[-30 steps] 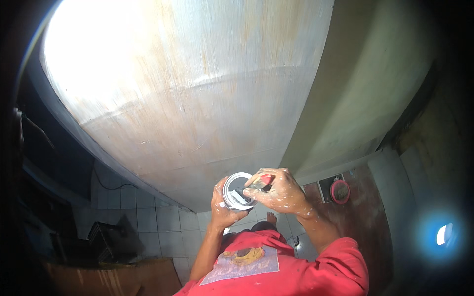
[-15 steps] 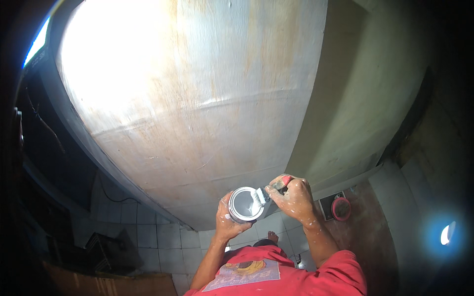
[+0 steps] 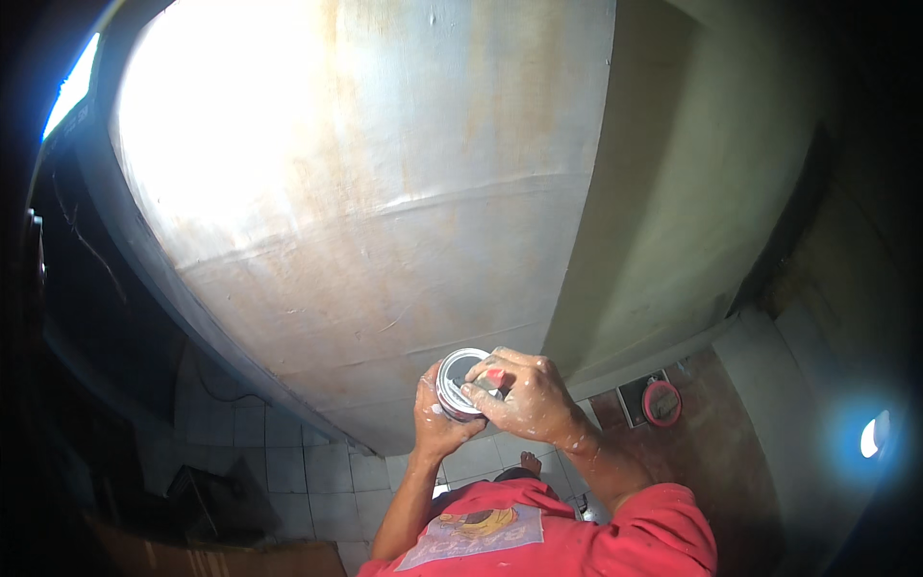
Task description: The person sits on the floor and uses a paintbrush to apply white paint to a ceiling. They hold a small paint can in one hand and repeatedly dip the brush to cover a section of the ceiling surface.
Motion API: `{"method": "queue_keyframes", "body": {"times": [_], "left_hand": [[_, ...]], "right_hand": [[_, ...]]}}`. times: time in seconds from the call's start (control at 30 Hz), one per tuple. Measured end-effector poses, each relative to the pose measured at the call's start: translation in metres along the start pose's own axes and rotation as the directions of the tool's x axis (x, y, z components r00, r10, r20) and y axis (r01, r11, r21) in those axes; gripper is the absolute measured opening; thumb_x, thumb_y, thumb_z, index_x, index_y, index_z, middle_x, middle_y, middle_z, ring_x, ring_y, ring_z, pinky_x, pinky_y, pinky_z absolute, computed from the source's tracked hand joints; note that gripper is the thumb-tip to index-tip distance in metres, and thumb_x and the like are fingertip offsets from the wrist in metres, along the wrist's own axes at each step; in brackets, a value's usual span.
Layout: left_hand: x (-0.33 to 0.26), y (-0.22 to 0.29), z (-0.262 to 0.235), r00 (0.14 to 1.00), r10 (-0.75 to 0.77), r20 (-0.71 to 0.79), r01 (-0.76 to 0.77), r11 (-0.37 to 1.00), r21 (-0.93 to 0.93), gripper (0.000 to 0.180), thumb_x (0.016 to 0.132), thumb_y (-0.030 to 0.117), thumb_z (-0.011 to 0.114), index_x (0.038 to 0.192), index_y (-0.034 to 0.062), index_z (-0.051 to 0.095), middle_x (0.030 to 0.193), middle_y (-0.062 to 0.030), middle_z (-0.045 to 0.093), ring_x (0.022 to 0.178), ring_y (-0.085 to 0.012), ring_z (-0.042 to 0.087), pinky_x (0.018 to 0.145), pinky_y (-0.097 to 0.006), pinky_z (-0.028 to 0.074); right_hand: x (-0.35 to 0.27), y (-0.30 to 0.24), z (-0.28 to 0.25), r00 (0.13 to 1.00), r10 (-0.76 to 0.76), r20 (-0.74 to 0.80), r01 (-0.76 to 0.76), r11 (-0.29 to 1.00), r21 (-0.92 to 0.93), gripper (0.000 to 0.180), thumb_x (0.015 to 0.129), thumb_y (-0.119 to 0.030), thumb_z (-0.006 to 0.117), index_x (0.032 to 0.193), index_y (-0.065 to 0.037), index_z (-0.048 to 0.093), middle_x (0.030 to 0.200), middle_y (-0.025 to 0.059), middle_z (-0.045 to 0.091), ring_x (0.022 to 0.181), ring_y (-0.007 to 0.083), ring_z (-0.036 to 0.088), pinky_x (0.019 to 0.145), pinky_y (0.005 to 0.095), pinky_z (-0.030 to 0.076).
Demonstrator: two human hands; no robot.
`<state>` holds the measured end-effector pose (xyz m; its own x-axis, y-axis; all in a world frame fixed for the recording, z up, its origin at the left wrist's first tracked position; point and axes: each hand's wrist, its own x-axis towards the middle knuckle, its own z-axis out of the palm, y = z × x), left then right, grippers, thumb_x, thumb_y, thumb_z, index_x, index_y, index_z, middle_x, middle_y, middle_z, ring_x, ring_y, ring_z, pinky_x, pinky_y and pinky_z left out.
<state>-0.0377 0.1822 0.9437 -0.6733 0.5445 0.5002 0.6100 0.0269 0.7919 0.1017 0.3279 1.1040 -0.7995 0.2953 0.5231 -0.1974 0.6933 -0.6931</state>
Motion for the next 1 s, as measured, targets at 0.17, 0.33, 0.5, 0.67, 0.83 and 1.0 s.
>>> {"method": "queue_keyframes", "body": {"times": [0.17, 0.33, 0.5, 0.67, 0.83, 1.0], "left_hand": [[-0.004, 0.001, -0.002, 1.0, -0.008, -0.02, 0.008, 1.0, -0.025, 0.113, 0.058, 0.032, 0.103, 0.156, -0.0001, 0.057, 0.142, -0.0226, 0.069, 0.134, -0.0452, 0.064, 0.119, -0.054, 0.049], [0.002, 0.017, -0.006, 0.998, 0.036, -0.046, -0.036, 0.999, 0.003, 0.111, 0.057, 0.026, 0.106, 0.154, -0.0011, 0.058, 0.141, -0.0188, 0.069, 0.13, -0.0373, 0.07, 0.116, -0.048, 0.056], [0.014, 0.045, -0.011, 0.998, -0.012, -0.069, 0.003, 0.991, -0.135, 0.108, 0.058, 0.021, 0.107, 0.151, -0.0024, 0.058, 0.139, -0.016, 0.071, 0.13, -0.0301, 0.071, 0.116, -0.043, 0.056], [0.035, 0.085, -0.026, 0.994, 0.009, -0.113, -0.031, 0.98, -0.198, 0.106, 0.063, 0.031, 0.106, 0.151, -0.0013, 0.058, 0.137, -0.0188, 0.069, 0.127, -0.0363, 0.07, 0.112, -0.047, 0.057], [0.057, 0.124, -0.037, 0.992, 0.036, -0.118, -0.067, 0.96, -0.273, 0.108, 0.064, 0.025, 0.108, 0.153, -0.0043, 0.053, 0.136, -0.0181, 0.07, 0.127, -0.0299, 0.071, 0.111, -0.043, 0.058], [0.056, 0.145, -0.051, 0.99, 0.02, -0.139, -0.055, 0.966, -0.252, 0.11, 0.064, 0.023, 0.108, 0.154, -0.0052, 0.052, 0.137, -0.0187, 0.069, 0.127, -0.0293, 0.071, 0.112, -0.041, 0.058]], "right_hand": [[0.002, -0.002, -0.01, 0.969, 0.238, -0.071, -0.211, 0.941, 0.266, 0.012, 0.092, -0.003, 0.09, 0.1, 0.002, 0.084, 0.093, 0.0053, 0.082, 0.086, 0.0098, 0.072, 0.08, 0.0309, 0.059], [-0.002, 0.028, -0.011, 0.925, 0.372, -0.077, -0.35, 0.913, 0.208, 0.014, 0.097, -0.011, 0.088, 0.099, 0.002, 0.083, 0.088, 0.0049, 0.081, 0.084, 0.0099, 0.071, 0.078, 0.032, 0.058], [-0.002, 0.033, -0.033, 0.917, 0.274, -0.29, -0.197, 0.943, 0.267, 0.013, 0.098, -0.011, 0.086, 0.098, 0.002, 0.082, 0.086, 0.0028, 0.077, 0.08, 0.0079, 0.066, 0.072, 0.029, 0.053], [0.046, -0.007, -0.068, 0.899, 0.201, -0.388, 0.013, 0.876, 0.482, 0.015, 0.1, -0.014, 0.086, 0.103, -0.002, 0.079, 0.086, 0.0014, 0.073, 0.062, 0.0061, 0.059, 0.054, 0.0233, 0.04], [0.149, -0.077, -0.122, 0.788, -0.007, -0.616, 0.337, 0.842, 0.422, 0.014, 0.102, -0.021, 0.085, 0.101, -0.008, 0.081, 0.087, 0.0054, 0.079, 0.06, 0.0074, 0.063, 0.049, 0.0238, 0.039], [0.254, -0.149, -0.17, 0.663, -0.218, -0.716, 0.589, 0.743, 0.318, 0.011, 0.102, -0.017, 0.085, 0.101, -0.008, 0.079, 0.091, 0.0077, 0.082, 0.061, 0.0103, 0.068, 0.051, 0.0266, 0.05]]}}
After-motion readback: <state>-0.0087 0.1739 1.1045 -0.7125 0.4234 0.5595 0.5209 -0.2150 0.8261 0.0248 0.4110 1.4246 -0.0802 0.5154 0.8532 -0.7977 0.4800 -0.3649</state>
